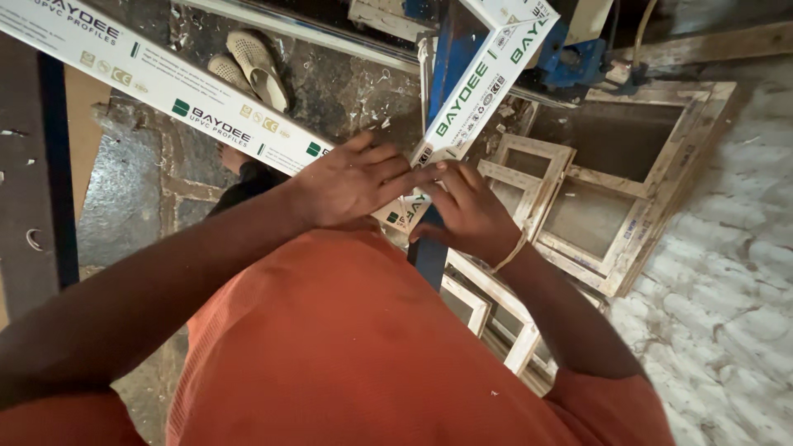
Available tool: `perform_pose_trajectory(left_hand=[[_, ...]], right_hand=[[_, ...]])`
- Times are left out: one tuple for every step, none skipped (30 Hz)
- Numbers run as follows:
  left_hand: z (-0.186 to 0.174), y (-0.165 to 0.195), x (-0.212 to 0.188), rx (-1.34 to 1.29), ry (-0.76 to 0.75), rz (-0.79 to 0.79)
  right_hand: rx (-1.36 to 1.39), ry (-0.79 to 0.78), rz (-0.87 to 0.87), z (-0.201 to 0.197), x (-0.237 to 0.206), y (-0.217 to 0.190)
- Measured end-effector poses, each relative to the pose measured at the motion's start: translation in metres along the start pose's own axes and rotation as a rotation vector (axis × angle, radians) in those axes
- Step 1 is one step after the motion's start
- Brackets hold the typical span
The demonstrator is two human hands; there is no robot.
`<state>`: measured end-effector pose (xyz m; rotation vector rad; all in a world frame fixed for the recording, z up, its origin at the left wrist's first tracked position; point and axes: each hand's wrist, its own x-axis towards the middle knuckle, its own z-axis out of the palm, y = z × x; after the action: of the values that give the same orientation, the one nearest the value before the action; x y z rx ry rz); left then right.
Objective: The person peels the white protective film off a UPVC window frame, working around its edges by hand. They then lift the frame, place it onto the blue machine table, and press buttons on the machine control panel.
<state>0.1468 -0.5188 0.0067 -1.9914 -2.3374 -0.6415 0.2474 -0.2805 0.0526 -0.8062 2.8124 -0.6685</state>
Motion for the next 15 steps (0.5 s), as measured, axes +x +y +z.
perform_pose_trajectory(left_hand=[[0.001, 0.002, -0.003, 0.036, 0.059, -0.001], [0.002, 0.006, -0.004, -0.042, 0.041, -0.051], [0.003, 0.012, -0.005, -0.119, 0.022, -0.099], [0.003, 0.017, -0.006, -0.196, 0.001, -0.144], [0.003, 0.021, -0.007, -0.136, -0.01, -0.172], [0.003, 0.026, -0.008, -0.078, -0.019, -0.198], [0.004, 0.029, -0.008, -0.016, -0.022, -0.223], [0.004, 0.03, -0.008, -0.04, -0.024, -0.211], [0.004, 0.03, -0.009, -0.063, -0.025, -0.201], [0.004, 0.03, -0.011, -0.086, -0.025, -0.195], [0.004, 0.029, -0.012, -0.096, -0.014, -0.19], [0.004, 0.028, -0.013, -0.107, -0.002, -0.185], [0.005, 0.027, -0.013, -0.119, 0.009, -0.182], [0.005, 0.027, -0.014, -0.135, 0.027, -0.183], [0.006, 0.026, -0.014, -0.151, 0.043, -0.183]], right_hand=[[-0.007, 0.008, 0.029, -0.001, 0.001, -0.003], [-0.013, 0.016, 0.059, -0.002, 0.002, -0.005], [0.006, -0.006, 0.06, -0.003, 0.003, -0.005], [0.026, -0.025, 0.064, -0.004, 0.004, -0.005], [0.048, -0.044, 0.072, -0.005, 0.005, -0.006], [0.064, -0.049, 0.08, -0.005, 0.005, -0.006], [0.075, -0.054, 0.085, -0.006, 0.005, -0.006], [0.084, -0.058, 0.088, -0.006, 0.006, -0.005], [0.094, -0.052, 0.069, -0.006, 0.006, -0.005], [0.105, -0.047, 0.045, -0.006, 0.006, -0.004], [0.116, -0.044, 0.02, -0.005, 0.006, -0.003], [0.12, -0.052, 0.018, -0.005, 0.007, -0.002], [0.124, -0.062, 0.016, -0.004, 0.007, -0.001], [0.13, -0.071, 0.011, -0.003, 0.007, 0.001], [0.13, -0.058, -0.005, -0.002, 0.007, 0.003]])
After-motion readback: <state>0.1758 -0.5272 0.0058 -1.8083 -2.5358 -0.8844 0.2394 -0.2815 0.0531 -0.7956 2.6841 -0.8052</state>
